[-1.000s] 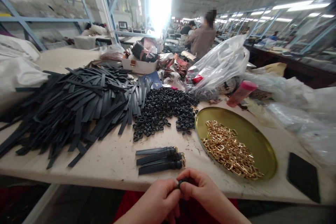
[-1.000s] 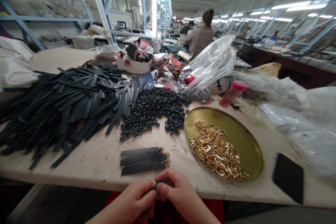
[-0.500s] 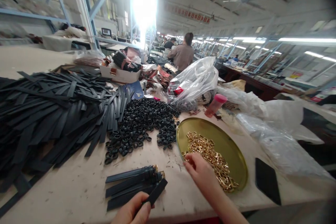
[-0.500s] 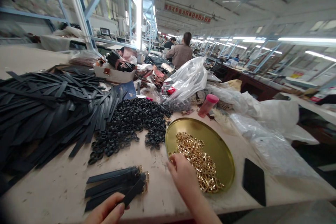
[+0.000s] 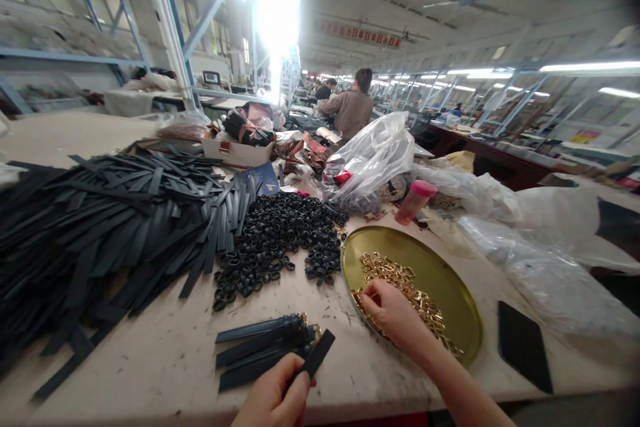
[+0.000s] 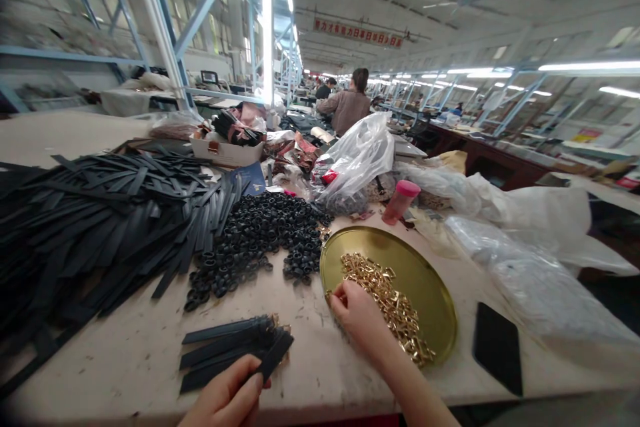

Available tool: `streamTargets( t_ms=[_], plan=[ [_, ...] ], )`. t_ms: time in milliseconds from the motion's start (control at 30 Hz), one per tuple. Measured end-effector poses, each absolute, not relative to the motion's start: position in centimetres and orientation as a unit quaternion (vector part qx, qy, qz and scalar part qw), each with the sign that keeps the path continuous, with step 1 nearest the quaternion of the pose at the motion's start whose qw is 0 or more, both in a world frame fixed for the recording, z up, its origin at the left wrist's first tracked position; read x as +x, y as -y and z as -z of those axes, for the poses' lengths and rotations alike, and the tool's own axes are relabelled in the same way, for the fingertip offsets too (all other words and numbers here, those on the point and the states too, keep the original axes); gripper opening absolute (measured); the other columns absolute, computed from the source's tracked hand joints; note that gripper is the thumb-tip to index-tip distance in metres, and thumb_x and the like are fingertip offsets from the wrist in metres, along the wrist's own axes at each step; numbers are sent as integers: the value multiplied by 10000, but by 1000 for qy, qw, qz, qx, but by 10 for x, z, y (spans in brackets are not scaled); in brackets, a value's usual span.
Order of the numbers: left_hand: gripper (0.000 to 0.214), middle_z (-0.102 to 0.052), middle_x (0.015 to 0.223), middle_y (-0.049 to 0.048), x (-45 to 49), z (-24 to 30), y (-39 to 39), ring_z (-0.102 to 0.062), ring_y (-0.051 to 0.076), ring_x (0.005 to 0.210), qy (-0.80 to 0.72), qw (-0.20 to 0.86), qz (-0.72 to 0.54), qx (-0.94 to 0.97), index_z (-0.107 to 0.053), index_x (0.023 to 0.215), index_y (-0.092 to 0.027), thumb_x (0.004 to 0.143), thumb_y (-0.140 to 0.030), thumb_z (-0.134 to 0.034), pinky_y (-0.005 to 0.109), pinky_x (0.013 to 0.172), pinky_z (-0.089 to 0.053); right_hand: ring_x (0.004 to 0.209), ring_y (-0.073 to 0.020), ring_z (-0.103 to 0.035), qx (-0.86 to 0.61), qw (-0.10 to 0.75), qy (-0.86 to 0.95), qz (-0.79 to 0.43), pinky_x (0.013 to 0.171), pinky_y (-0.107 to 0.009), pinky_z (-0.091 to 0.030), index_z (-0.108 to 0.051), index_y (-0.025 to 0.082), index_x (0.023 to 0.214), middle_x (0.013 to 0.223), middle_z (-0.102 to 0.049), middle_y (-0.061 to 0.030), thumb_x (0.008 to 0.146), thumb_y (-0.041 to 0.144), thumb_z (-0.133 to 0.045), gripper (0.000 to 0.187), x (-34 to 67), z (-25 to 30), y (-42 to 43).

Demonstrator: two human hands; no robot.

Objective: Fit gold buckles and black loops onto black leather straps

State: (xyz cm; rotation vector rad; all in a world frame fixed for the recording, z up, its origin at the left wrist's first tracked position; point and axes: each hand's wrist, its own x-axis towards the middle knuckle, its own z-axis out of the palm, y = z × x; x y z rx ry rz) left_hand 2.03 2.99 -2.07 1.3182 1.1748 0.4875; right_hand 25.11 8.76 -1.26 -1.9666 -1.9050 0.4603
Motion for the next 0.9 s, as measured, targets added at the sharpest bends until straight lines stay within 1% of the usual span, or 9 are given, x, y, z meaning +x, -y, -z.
streamTargets(
  t_ms=[100, 200, 300, 433, 533, 600, 667, 767, 900],
  plan=[
    [221, -370, 469, -77, 30, 11, -33, -371, 102, 460, -529, 555, -208, 608, -402, 637, -208, 801, -345, -347, 197, 461, -260, 544, -128, -540, -640, 285, 630, -335, 512, -232, -406, -478, 193, 674, 585, -560, 20, 792, 317, -435, 177, 224, 9, -65],
    [210, -365, 497, -66, 31, 8, -33, -386, 110, 494, -546, 502, -206, 638, -383, 596, -206, 783, -299, -366, 210, 478, -245, 487, -114, -519, -559, 379, 521, -522, 495, -241, -405, -462, 186, 676, 536, -552, 32, 756, 409, -528, 246, 202, 12, -46],
    [203, -378, 535, -58, 24, 6, -27, -387, 113, 530, -549, 484, -211, 648, -403, 588, -199, 776, -271, -378, 216, 503, -247, 465, -102, -498, -509, 410, 469, -594, 495, -243, -393, -486, 176, 677, 513, -555, 37, 677, 451, -638, 314, 188, 16, -36],
    [206, -418, 559, -53, 17, 3, -18, -411, 115, 534, -528, 522, -228, 630, -484, 671, -184, 805, -296, -374, 212, 509, -286, 481, -88, -483, -474, 463, 410, -627, 486, -228, -373, -542, 177, 756, 586, -563, 46, 572, 433, -741, 372, 172, 23, -29],
    [194, -457, 562, -55, 17, 8, -14, -431, 107, 521, -506, 557, -251, 608, -500, 765, -169, 806, -343, -425, 205, 506, -318, 464, -79, -442, -472, 477, 388, -632, 484, -226, -357, -577, 164, 715, 539, -536, 53, 547, 459, -751, 381, 158, 33, -22],
    [211, -441, 513, -75, 17, 14, -12, -396, 86, 446, -497, 587, -258, 585, -473, 779, -173, 804, -380, -443, 192, 451, -301, 476, -82, -436, -481, 488, 373, -626, 491, -225, -354, -598, 159, 709, 543, -539, 46, 563, 475, -737, 375, 151, 39, -15],
    [242, -404, 460, -99, 16, 22, -11, -317, 61, 355, -484, 625, -259, 556, -432, 762, -187, 810, -425, -424, 176, 370, -243, 502, -92, -444, -491, 494, 370, -615, 504, -227, -363, -616, 156, 713, 568, -549, 33, 601, 484, -709, 359, 146, 42, -8],
    [289, -404, 443, -109, 15, 30, -10, -239, 35, 291, -461, 673, -258, 517, -400, 754, -198, 803, -483, -405, 159, 296, -163, 521, -103, -451, -506, 495, 383, -594, 515, -227, -376, -627, 152, 696, 570, -545, 24, 664, 494, -656, 344, 142, 39, -1],
    [353, -466, 480, -87, 13, 31, -9, -257, 14, 278, -443, 701, -272, 488, -414, 750, -185, 769, -537, -438, 152, 287, -147, 507, -101, -450, -520, 496, 375, -586, 493, -219, -373, -609, 155, 696, 567, -535, 25, 704, 508, -612, 352, 140, 38, 1]
  ],
)
